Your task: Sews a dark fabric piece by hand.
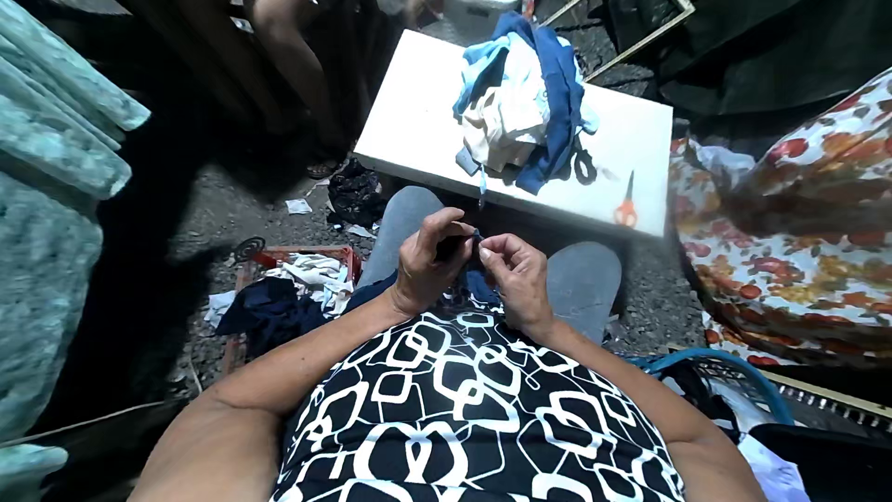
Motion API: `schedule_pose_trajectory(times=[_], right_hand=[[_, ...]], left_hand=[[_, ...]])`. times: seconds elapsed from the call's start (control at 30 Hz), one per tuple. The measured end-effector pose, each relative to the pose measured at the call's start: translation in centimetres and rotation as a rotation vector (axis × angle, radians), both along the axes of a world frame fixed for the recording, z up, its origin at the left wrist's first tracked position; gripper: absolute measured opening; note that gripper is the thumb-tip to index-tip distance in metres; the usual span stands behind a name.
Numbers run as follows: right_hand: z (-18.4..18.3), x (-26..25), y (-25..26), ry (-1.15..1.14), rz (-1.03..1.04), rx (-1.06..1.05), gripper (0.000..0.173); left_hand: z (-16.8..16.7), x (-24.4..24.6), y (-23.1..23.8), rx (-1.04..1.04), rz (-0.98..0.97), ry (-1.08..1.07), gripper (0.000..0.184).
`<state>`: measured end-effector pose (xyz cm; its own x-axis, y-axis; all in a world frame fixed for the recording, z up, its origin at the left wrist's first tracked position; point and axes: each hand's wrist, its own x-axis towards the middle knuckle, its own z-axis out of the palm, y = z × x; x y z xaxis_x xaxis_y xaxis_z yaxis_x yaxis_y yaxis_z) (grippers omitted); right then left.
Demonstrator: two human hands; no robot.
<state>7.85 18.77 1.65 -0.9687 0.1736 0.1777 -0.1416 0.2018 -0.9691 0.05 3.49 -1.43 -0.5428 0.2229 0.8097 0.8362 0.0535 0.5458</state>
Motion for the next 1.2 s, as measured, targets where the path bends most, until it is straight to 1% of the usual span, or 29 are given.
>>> schedule_pose_trajectory(times=[0.13, 0.27, 0.33, 0.47, 0.53, 0.57, 0.6, 0.67, 0.7, 0.73, 0.77, 0.83, 0.9, 0.97, 1.07, 1.13, 1.2], right_hand=[[0.0, 0.0, -0.1, 0.025, -0.004, -0.06, 0.011], [-0.1, -0.1, -0.1, 0.021, 0.002, -0.105, 0.01], [-0.1, 0.0, 0.0, 0.02, 0.007, -0.13, 0.01], [0.0, 0.1, 0.4, 0.014, 0.014, -0.162, 0.01], [-0.1, 0.2, 0.6, 0.014, 0.019, -0.164, 0.009], [-0.1, 0.2, 0.7, 0.02, 0.021, -0.155, 0.009], [-0.1, 0.2, 0.8, 0.031, 0.024, -0.133, 0.009], [0.0, 0.1, 1.1, 0.055, 0.037, -0.078, 0.009], [0.2, 0.0, 1.2, 0.066, 0.042, -0.059, 0.008], [0.3, -0.2, 1.3, 0.074, 0.045, -0.046, 0.008], [0.3, -0.3, 1.4, 0.079, 0.048, -0.038, 0.008], [0.4, -0.4, 1.4, 0.076, 0.055, -0.04, 0.008], [0.5, -0.4, 1.4, 0.075, 0.053, -0.042, 0.009], [0.6, -0.4, 1.5, 0.069, 0.058, -0.041, 0.009], [0.4, -0.3, 1.7, 0.056, 0.07, -0.026, 0.01], [0.2, -0.5, 1.7, 0.061, 0.037, -0.01, 0.01], [0.2, -0.7, 1.8, 0.076, -0.005, 0.001, 0.009]], left_hand=[[0.2, 0.2, 0.1, 0.092, -0.071, -0.072, 0.052], [0.3, 0.3, 0.0, 0.064, -0.088, -0.118, 0.055], [0.4, 0.1, 0.0, 0.022, -0.082, -0.055, 0.052], [0.6, -0.1, 0.1, -0.042, -0.073, 0.133, 0.035], [0.7, -0.3, 0.0, -0.055, -0.102, 0.169, 0.032], [0.7, -0.2, -0.1, -0.046, -0.139, 0.135, 0.034], [0.8, -0.1, -0.3, -0.019, -0.19, 0.053, 0.04], [0.9, 0.4, -0.5, 0.054, -0.302, -0.203, 0.057], [1.1, 0.5, -0.6, 0.081, -0.342, -0.311, 0.062], [1.3, 0.6, -0.7, 0.086, -0.363, -0.39, 0.06], [1.4, 0.7, -0.7, 0.077, -0.371, -0.454, 0.053], [1.8, 0.9, -0.8, 0.032, -0.363, -0.558, 0.032], [1.9, 0.9, -0.8, 0.024, -0.359, -0.578, 0.017], [1.9, 0.7, -0.7, 0.034, -0.368, -0.549, 0.012], [1.2, 0.6, -0.7, 0.032, -0.376, -0.547, 0.01], [0.7, 0.1, -0.6, 0.02, -0.39, -0.54, 0.012], [1.0, -0.4, -0.1, -0.001, -0.385, -0.547, 0.016]])
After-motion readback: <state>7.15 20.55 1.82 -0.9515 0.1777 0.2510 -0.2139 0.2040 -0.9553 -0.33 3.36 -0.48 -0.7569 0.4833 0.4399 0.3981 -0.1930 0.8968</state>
